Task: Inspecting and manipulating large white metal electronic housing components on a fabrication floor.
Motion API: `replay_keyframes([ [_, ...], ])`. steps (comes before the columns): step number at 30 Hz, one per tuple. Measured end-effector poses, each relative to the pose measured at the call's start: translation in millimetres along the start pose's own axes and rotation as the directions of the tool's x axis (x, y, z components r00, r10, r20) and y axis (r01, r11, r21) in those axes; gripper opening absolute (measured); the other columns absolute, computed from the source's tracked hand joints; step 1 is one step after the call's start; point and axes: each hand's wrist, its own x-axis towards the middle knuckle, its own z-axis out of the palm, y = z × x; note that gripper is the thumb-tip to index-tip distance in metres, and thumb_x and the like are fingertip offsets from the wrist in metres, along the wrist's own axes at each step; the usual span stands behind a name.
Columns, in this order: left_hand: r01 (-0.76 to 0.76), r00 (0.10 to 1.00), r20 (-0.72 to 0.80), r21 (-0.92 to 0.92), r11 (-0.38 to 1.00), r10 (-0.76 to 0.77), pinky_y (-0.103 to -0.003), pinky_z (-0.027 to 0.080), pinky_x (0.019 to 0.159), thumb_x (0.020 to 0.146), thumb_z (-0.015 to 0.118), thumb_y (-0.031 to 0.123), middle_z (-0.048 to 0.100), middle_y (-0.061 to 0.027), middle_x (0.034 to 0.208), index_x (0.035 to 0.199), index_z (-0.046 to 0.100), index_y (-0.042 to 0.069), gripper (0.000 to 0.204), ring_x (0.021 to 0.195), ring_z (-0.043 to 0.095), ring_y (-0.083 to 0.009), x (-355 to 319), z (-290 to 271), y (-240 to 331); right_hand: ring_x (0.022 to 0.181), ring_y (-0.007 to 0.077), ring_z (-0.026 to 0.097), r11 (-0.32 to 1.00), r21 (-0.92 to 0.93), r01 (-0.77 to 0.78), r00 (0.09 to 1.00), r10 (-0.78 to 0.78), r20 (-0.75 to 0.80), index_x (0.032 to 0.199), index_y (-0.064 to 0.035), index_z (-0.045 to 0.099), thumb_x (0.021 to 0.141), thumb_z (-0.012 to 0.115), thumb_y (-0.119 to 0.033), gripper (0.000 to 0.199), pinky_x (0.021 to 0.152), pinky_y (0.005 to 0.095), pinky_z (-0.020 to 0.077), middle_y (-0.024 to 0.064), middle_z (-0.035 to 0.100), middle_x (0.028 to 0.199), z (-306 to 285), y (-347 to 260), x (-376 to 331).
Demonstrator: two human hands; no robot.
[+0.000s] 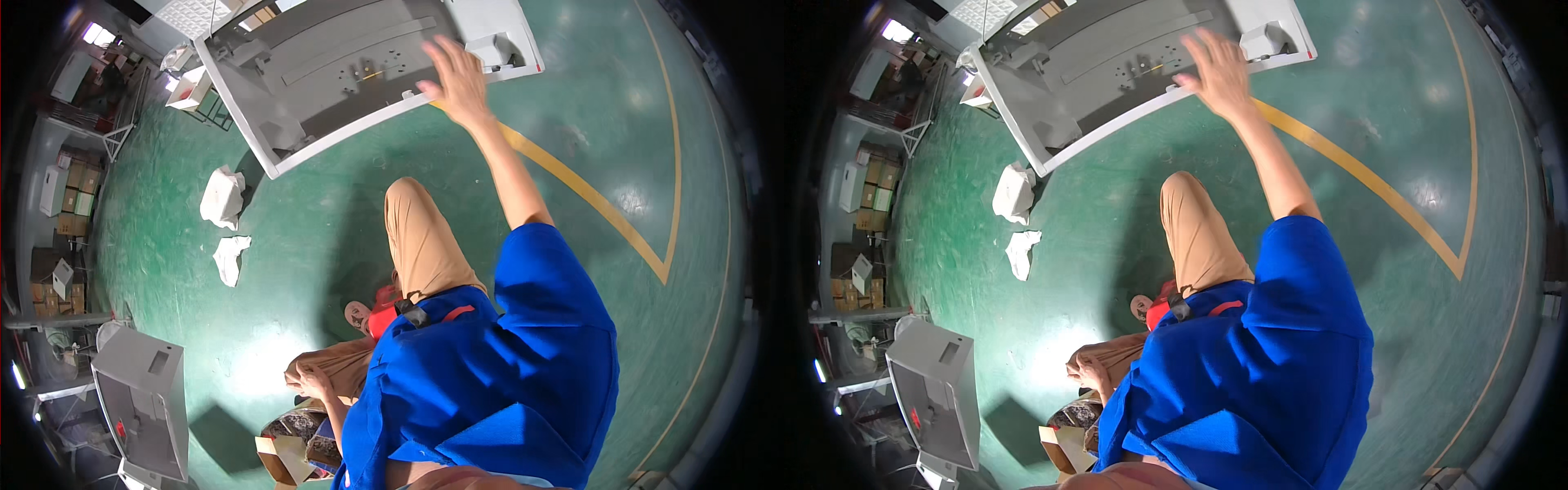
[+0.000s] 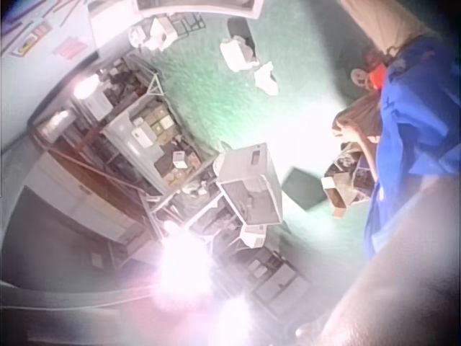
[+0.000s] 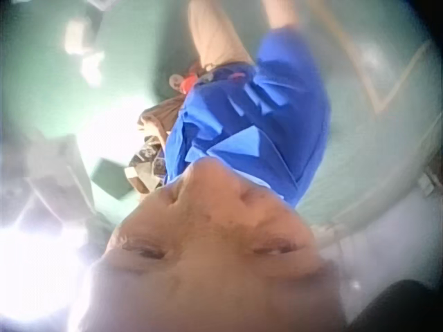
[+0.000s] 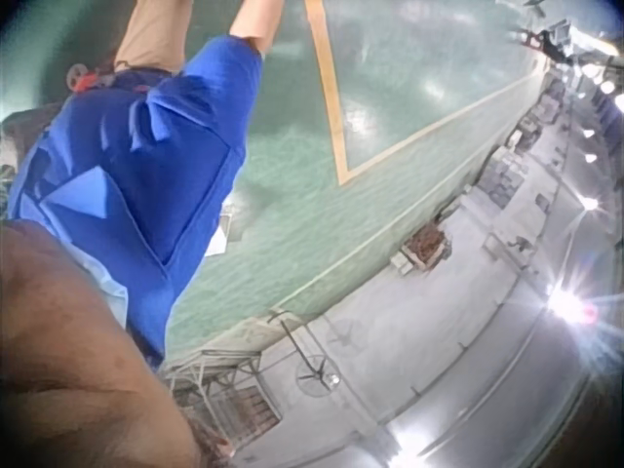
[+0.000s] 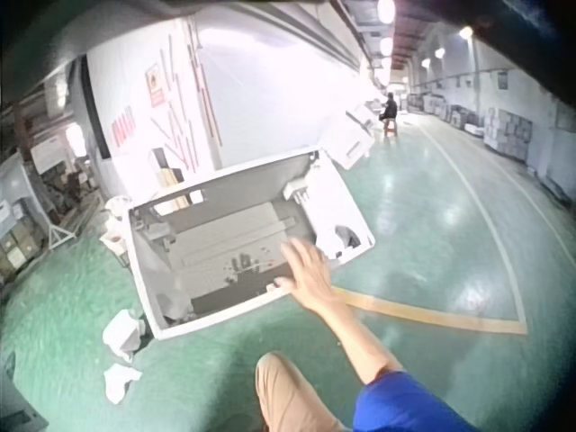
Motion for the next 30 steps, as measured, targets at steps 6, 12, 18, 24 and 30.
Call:
replay_keyframes([
  [6, 0.031, 0.995, 0.099, -0.076, 0.997, -0.023, -0.063, 0.032, 0.091, 0.083, 0.05, 0.039, 0.029, -0.0149, 0.141, 0.123, 0.052, 0.02, 0.044, 0.128, 0.02, -0.0465, 4, -14, 7, 0.111, 0.0282, 0.044, 0.99, -0.08, -0.118, 0.992, 0.113, -0.059, 0.125, -0.014, 0.047, 0.083, 0.054, -0.042, 0.051, 0.093, 0.0407, 0.0346, 0.0096, 0.044, 0.127, -25, 76, -20],
  [12, 0.021, 0.998, 0.067, -0.023, 1.0, -0.02, -0.061, 0.033, 0.091, 0.082, 0.051, 0.038, 0.031, -0.0141, 0.139, 0.12, 0.054, 0.02, 0.043, 0.126, 0.025, -0.0461, 11, -8, 6, 0.096, 0.026, 0.051, 0.992, -0.121, -0.035, 0.999, 0.033, -0.024, 0.119, -0.0125, 0.052, 0.086, 0.051, -0.04, 0.043, 0.087, 0.0379, 0.0368, 0.0076, 0.05, 0.12, -37, 83, -17],
  [18, -0.161, 0.98, 0.107, -0.053, 0.986, 0.166, -0.06, 0.029, 0.095, 0.074, 0.057, 0.029, 0.044, -0.017, 0.13, 0.112, 0.06, 0.013, 0.041, 0.126, 0.03, -0.0386, 28, 3, 25, 0.094, 0.0253, 0.053, 0.995, -0.097, 0.017, 0.999, -0.012, 0.047, 0.118, -0.0105, 0.053, 0.085, 0.051, -0.042, 0.045, 0.084, 0.0366, 0.0374, 0.0094, 0.058, 0.104, -40, 73, -18],
  [24, -0.632, 0.732, -0.197, -0.556, 0.54, 0.653, -0.043, 0.042, 0.091, 0.075, 0.057, 0.002, 0.062, -0.0174, 0.1, 0.098, 0.062, 0.003, 0.023, 0.107, 0.053, -0.0366, 14, -46, 151, 0.091, 0.0265, 0.054, 0.993, -0.106, -0.055, 0.992, 0.066, 0.104, 0.117, -0.0087, 0.052, 0.083, 0.053, -0.045, 0.049, 0.082, 0.0376, 0.0392, 0.0105, 0.059, 0.098, -33, 47, -26],
  [30, -0.829, 0.402, -0.455, -0.549, 0.105, 0.795, -0.038, 0.048, 0.079, 0.077, 0.053, -0.006, 0.062, -0.0163, 0.095, 0.095, 0.062, 0.002, 0.021, 0.092, 0.059, -0.0325, -21, -161, 288, 0.097, 0.0271, 0.055, 0.89, 0.453, -0.04, 0.991, 0.093, -0.096, 0.113, -0.0056, 0.054, 0.081, 0.062, -0.029, 0.041, 0.087, 0.0367, 0.0383, 0.0107, 0.059, 0.107, -51, 35, -24],
])
